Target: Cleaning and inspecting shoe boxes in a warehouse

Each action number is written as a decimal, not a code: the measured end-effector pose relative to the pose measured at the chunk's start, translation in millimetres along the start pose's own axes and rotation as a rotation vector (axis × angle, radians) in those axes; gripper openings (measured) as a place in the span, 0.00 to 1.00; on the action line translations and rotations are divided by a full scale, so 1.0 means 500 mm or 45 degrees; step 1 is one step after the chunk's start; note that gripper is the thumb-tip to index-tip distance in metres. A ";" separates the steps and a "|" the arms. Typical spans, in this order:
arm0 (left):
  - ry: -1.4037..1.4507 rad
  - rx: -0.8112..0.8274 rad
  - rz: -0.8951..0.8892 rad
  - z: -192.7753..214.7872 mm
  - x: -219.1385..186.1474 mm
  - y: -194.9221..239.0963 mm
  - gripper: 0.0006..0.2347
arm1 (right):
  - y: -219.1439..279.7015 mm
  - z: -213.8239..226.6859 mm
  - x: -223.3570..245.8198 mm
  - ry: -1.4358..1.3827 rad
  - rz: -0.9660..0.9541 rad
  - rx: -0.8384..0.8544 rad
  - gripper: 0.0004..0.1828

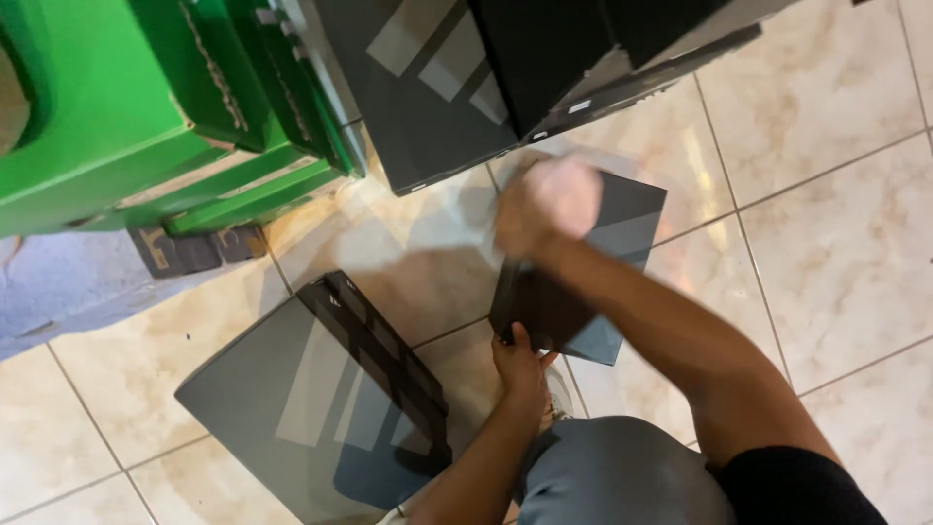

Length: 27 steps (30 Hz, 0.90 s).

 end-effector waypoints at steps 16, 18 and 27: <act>-0.029 0.001 0.029 -0.011 -0.008 0.003 0.20 | -0.355 -0.486 -0.094 0.521 1.166 -1.400 0.22; -0.112 -0.003 -0.002 0.005 0.000 -0.008 0.21 | -0.178 -0.283 -0.134 0.658 0.963 -2.497 0.28; -0.133 0.114 -0.068 -0.026 -0.086 0.039 0.26 | 0.083 0.179 -0.025 -0.132 1.052 -1.022 0.22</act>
Point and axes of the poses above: each hand's wrist, its own y-axis away from the middle knuckle, its own z-axis out of the back of the hand, x = y × z, the point moved 9 cm from there along -y, towards the middle knuckle, and after that the axes turned 9 degrees about -z, right-handed, at the moved point
